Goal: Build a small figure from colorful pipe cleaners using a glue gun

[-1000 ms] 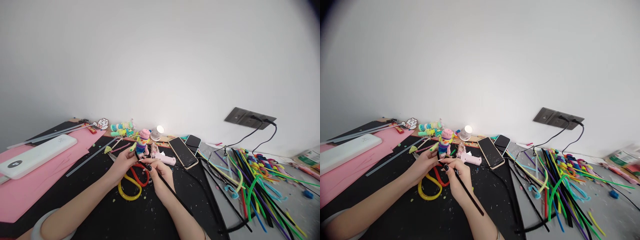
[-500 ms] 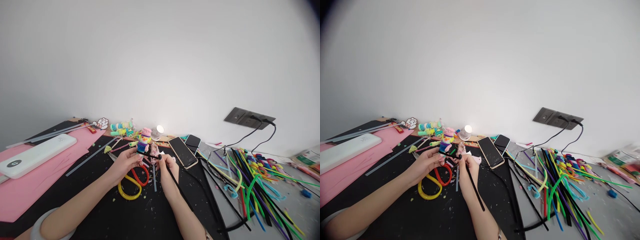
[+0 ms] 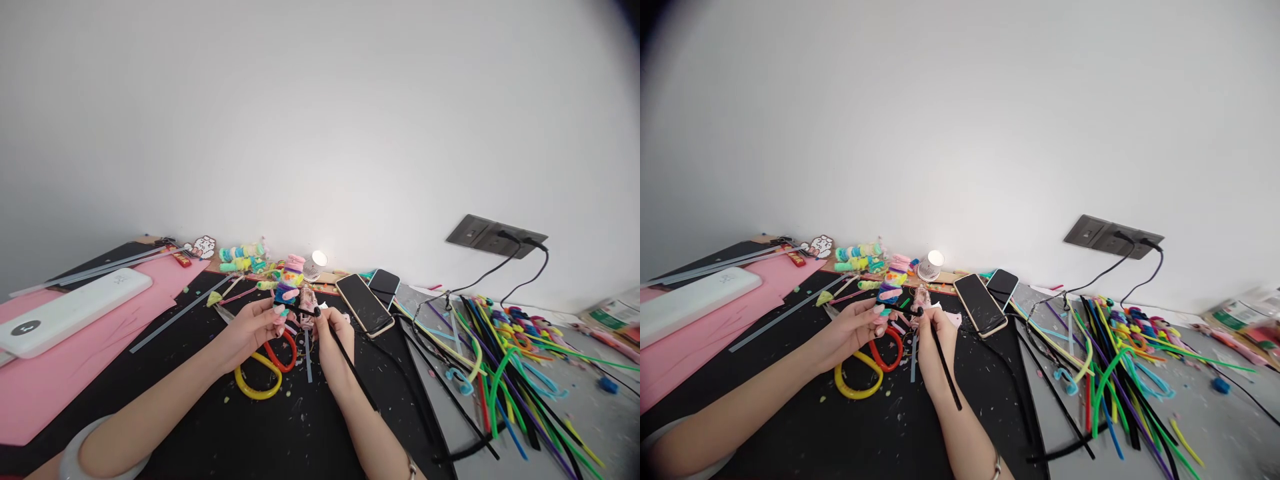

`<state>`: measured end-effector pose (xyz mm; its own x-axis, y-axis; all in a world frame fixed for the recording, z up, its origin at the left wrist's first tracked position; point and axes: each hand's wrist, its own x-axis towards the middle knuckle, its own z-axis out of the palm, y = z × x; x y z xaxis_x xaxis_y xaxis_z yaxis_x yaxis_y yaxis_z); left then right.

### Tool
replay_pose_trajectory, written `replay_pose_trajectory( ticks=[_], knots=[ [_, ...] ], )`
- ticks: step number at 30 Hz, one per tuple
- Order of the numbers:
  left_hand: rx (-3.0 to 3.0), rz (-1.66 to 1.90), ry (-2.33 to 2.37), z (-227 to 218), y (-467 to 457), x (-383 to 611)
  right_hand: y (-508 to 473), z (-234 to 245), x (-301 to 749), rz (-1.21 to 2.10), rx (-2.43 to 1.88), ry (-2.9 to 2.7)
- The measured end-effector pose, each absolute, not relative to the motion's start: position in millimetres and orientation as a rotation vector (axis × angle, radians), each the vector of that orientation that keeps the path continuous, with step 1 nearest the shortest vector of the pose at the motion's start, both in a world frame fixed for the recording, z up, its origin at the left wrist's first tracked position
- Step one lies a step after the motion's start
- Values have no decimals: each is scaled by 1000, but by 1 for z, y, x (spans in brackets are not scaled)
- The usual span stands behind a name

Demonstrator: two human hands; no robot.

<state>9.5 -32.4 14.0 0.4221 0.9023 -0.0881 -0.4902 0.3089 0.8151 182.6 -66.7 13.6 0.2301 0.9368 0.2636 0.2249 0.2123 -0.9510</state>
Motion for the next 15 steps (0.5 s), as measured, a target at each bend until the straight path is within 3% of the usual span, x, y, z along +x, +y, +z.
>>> replay_pose_trajectory(
  ticks=[8,15],
  knots=[
    [696,1047,557,12,-32,11,-66,8,183,646,-1290,-1334],
    [846,1066,620,16,-35,9,-67,14,184,898,-1130,-1239]
  ],
)
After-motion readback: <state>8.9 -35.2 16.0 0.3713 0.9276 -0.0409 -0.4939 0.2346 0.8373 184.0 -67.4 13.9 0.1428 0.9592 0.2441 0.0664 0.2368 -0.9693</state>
